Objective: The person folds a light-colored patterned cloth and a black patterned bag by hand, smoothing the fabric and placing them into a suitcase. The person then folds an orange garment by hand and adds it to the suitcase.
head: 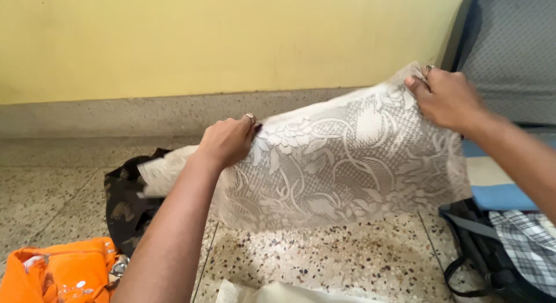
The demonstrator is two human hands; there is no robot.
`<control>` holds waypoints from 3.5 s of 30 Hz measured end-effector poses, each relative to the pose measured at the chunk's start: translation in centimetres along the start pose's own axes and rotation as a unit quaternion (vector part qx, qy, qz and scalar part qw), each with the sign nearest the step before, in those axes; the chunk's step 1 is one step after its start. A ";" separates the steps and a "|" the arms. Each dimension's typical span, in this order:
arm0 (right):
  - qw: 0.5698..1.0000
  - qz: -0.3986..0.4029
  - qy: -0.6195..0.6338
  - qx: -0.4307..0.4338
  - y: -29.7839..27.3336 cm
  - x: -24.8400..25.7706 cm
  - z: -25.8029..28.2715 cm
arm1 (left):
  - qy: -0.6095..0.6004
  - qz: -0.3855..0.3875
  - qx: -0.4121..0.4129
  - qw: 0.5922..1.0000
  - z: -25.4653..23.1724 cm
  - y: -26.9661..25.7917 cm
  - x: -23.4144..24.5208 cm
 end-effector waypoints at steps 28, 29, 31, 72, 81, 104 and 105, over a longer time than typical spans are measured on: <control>0.955 0.270 -0.073 -0.097 -3.5 -41.1 -15.1 | -0.056 0.241 0.037 0.968 -13.2 14.8 -36.1; 0.953 0.273 -0.078 -0.106 -3.8 -41.7 -16.1 | -0.060 0.245 0.024 0.967 -13.6 14.1 -36.2; 0.949 0.276 -0.088 -0.123 -4.1 -42.1 -19.8 | -0.070 0.250 -0.001 0.966 -13.9 12.8 -36.6; 0.964 0.245 -0.086 0.048 -6.0 -45.3 -2.0 | -0.130 -0.125 0.267 0.947 3.2 7.7 -35.3; 0.967 0.232 -0.099 0.033 -5.6 -45.5 -1.5 | -0.114 0.185 0.160 0.963 -5.8 4.8 -36.8; 0.948 0.298 -0.095 0.063 -7.0 -43.4 0.3 | -0.083 0.150 0.116 0.978 -5.2 6.2 -39.4; 0.945 0.304 -0.113 0.040 -7.3 -43.0 -1.8 | -0.085 0.143 0.114 0.979 -5.3 6.1 -39.5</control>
Point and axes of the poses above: each hand's wrist, its own y-axis towards the middle knuckle, its own x-axis out of the back of the hand, z = x × y, the point moved 4 cm from there along y, towards the middle knuckle, and after that the axes turned 15 degrees about z, right-handed, at the moved point
